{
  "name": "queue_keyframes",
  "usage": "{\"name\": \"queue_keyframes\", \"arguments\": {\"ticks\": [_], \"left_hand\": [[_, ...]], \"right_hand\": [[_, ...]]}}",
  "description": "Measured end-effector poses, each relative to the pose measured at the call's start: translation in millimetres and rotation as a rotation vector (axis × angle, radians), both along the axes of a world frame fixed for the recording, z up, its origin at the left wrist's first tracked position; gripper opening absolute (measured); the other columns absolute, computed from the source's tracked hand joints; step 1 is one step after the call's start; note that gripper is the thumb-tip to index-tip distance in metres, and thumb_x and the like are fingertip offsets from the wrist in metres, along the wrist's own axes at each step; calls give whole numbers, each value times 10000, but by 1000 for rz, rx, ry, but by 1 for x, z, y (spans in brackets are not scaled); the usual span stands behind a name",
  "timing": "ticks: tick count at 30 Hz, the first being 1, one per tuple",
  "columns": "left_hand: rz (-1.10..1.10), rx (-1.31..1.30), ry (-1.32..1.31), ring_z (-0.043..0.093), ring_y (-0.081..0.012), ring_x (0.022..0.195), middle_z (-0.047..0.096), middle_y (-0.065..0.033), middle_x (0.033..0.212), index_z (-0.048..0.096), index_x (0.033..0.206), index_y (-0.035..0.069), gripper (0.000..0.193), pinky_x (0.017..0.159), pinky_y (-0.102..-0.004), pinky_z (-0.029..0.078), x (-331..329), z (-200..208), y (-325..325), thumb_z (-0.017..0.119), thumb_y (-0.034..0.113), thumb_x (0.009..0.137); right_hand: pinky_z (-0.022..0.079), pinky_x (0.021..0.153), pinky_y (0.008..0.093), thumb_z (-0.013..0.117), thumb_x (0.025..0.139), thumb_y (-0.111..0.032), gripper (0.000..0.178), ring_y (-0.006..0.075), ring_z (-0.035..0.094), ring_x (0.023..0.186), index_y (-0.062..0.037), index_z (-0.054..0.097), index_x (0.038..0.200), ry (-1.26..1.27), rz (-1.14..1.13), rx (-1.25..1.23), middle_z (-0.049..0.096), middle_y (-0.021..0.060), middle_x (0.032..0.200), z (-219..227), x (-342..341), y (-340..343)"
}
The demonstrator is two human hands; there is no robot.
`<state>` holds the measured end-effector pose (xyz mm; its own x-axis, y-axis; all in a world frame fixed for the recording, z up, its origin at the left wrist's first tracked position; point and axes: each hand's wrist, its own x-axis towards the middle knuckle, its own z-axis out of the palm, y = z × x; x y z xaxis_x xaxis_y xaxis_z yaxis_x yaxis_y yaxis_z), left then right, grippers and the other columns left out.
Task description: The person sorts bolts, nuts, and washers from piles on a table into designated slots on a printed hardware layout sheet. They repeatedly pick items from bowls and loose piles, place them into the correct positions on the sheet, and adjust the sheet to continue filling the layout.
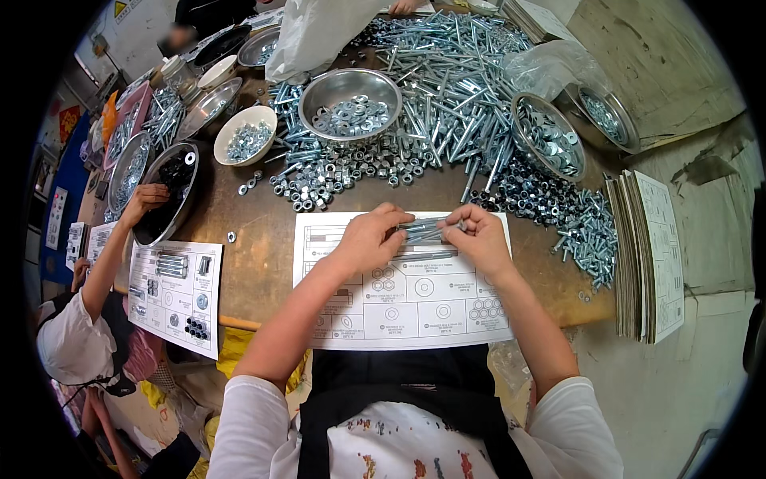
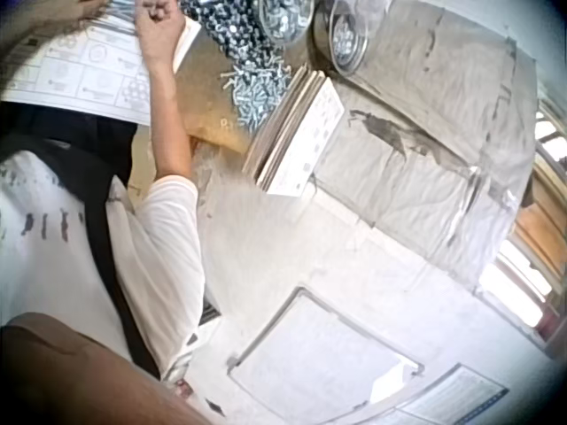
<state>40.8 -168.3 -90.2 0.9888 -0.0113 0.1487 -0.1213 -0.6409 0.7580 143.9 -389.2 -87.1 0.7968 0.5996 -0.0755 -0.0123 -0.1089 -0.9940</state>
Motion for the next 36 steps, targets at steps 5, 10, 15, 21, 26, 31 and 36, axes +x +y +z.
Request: {"name": "queue_keyframes", "arguments": {"ticks": [5,10,15,21,26,31,36], "left_hand": [[-153,223,55,660,-313,982,584,-136,1255,594,1281,22,603,849,-413,525,-8,28,8,756,339,795],[-148,327,-18,660,-323,916,570,-126,1294,568,1314,25,707,812,-404,535,-13,20,6,792,385,748],[-61,266,-49,666,-319,898,602,-114,1224,592,1277,55,622,792,-399,541,-8,7,-5,787,348,765],[-19,206,9,674,-292,852,625,-92,1123,623,1218,87,532,742,-382,547,-9,9,-12,794,321,772],[21,216,-141,679,-282,835,637,-79,1077,646,1183,90,538,714,-367,552,-9,0,-18,818,351,746],[27,202,-95,685,-276,835,644,-70,1063,657,1163,95,531,715,-361,557,-10,1,-20,832,344,728],[35,183,-75,686,-271,832,645,-65,1059,664,1152,101,533,718,-365,558,-9,2,-22,842,345,713]], "right_hand": [[525,816,382,745,790,-177,348,294,651,977,-28,661,1093,-788,-23,-500,695,93,1025,17,-14,-24],[459,993,425,728,804,-166,561,335,555,1197,-24,552,1318,-908,-121,-562,603,162,1285,3,-17,-37],[409,1050,448,689,841,-130,621,377,505,1260,8,461,1402,-952,-13,-524,564,211,1322,-9,-29,-31],[336,1113,475,681,847,-127,713,407,420,1344,42,357,1459,-758,-35,-577,469,269,1411,-3,-42,-36],[237,1180,477,664,863,-137,794,410,317,1419,74,240,1500,-731,9,-684,349,292,1496,-7,-61,-20],[309,1137,475,705,823,-125,851,403,389,1371,6,244,1527,-681,32,-537,411,251,1471,-2,-51,-32],[439,1017,410,781,728,-85,853,317,570,1170,-50,381,1481,-711,58,-376,637,131,1234,-3,-20,-30]]}}
